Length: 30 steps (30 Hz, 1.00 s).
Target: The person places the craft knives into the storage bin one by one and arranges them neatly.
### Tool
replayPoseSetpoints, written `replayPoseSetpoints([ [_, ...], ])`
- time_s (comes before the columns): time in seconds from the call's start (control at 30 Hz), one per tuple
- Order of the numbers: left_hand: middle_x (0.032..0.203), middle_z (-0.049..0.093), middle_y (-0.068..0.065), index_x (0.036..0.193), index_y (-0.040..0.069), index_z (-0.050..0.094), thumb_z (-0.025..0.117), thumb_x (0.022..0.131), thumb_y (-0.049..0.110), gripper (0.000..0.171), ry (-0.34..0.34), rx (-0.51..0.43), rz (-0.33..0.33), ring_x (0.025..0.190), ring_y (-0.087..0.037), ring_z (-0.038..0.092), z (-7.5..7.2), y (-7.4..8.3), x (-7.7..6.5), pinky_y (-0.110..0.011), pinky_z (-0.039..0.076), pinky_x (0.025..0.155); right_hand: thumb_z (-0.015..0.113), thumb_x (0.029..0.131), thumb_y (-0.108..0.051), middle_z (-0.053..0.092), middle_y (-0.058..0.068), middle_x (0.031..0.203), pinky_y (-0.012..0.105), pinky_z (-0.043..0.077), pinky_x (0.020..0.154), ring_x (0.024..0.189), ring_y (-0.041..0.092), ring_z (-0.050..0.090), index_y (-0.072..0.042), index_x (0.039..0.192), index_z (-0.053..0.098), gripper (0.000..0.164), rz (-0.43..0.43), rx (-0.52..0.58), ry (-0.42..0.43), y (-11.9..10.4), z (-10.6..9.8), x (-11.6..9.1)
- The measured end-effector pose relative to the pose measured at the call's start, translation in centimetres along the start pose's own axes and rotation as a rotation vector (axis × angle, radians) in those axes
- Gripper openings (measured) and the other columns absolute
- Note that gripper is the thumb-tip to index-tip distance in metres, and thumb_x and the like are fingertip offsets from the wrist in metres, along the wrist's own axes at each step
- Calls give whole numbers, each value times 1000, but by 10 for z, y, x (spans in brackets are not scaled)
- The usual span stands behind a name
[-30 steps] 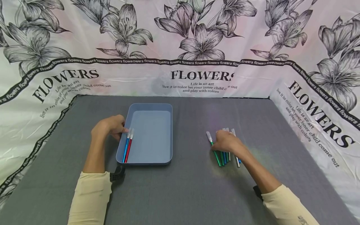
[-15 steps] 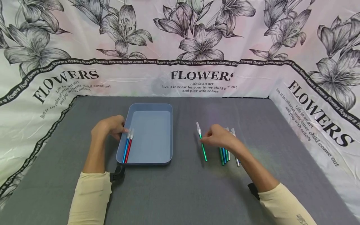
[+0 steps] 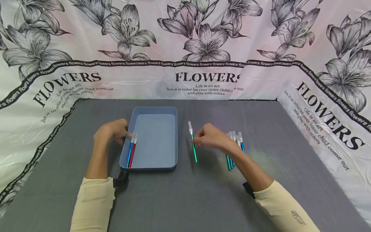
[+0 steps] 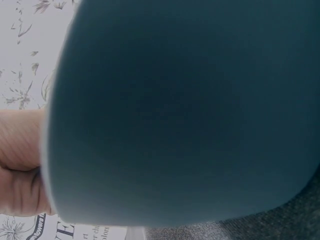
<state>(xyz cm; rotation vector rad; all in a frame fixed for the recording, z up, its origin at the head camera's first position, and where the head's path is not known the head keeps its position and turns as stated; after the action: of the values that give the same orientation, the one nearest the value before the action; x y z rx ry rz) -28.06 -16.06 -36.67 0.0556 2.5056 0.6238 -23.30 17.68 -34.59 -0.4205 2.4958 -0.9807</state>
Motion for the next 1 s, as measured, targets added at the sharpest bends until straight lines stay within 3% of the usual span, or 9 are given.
replayPoseSetpoints([
  [0.37, 125, 70, -31, 136, -13, 52, 60, 107, 11, 38, 19, -20, -5, 90, -28, 81, 0, 0, 0, -51, 53, 105, 66, 102, -20, 33, -6, 57, 30, 24, 58, 57, 11, 20, -13, 62, 57, 41, -76, 67, -46, -33, 18, 28],
  [0.6, 132, 66, -33, 142, -13, 47, 59, 107, 12, 45, 7, -22, -10, 87, -27, 82, 1, -2, 0, -55, 47, 113, 68, 100, -21, 38, -7, 56, 29, 25, 58, 56, 10, 24, -9, 64, 62, 39, -51, 72, -56, -46, 29, 46],
  [0.83, 115, 74, -27, 131, -12, 55, 61, 106, 14, 36, 23, 0, -9, 81, -25, 81, -1, -2, -1, -52, 52, 104, 71, 96, -19, 53, -5, 60, 27, 26, 57, 57, 9, 31, -4, 66, 67, 33, -44, 55, -78, -60, 48, 67],
  [1.0, 112, 76, -27, 130, -13, 56, 62, 106, 14, 37, 11, 12, -1, 81, -24, 80, 0, 0, -1, -49, 54, 102, 72, 96, -20, 47, -5, 55, 27, 27, 55, 57, 11, 31, -2, 64, 65, 38, -3, 59, -112, -67, 66, 83],
])
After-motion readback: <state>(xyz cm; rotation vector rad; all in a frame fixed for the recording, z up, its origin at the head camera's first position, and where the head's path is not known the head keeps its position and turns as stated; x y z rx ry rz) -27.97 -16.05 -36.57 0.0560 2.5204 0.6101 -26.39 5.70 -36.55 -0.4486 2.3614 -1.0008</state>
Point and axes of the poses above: each hand's wrist, its own x-axis towards the middle knuckle, its own z-axis out of the palm, y = z × x, the point moved 4 cm from there along x, towards the middle knuckle
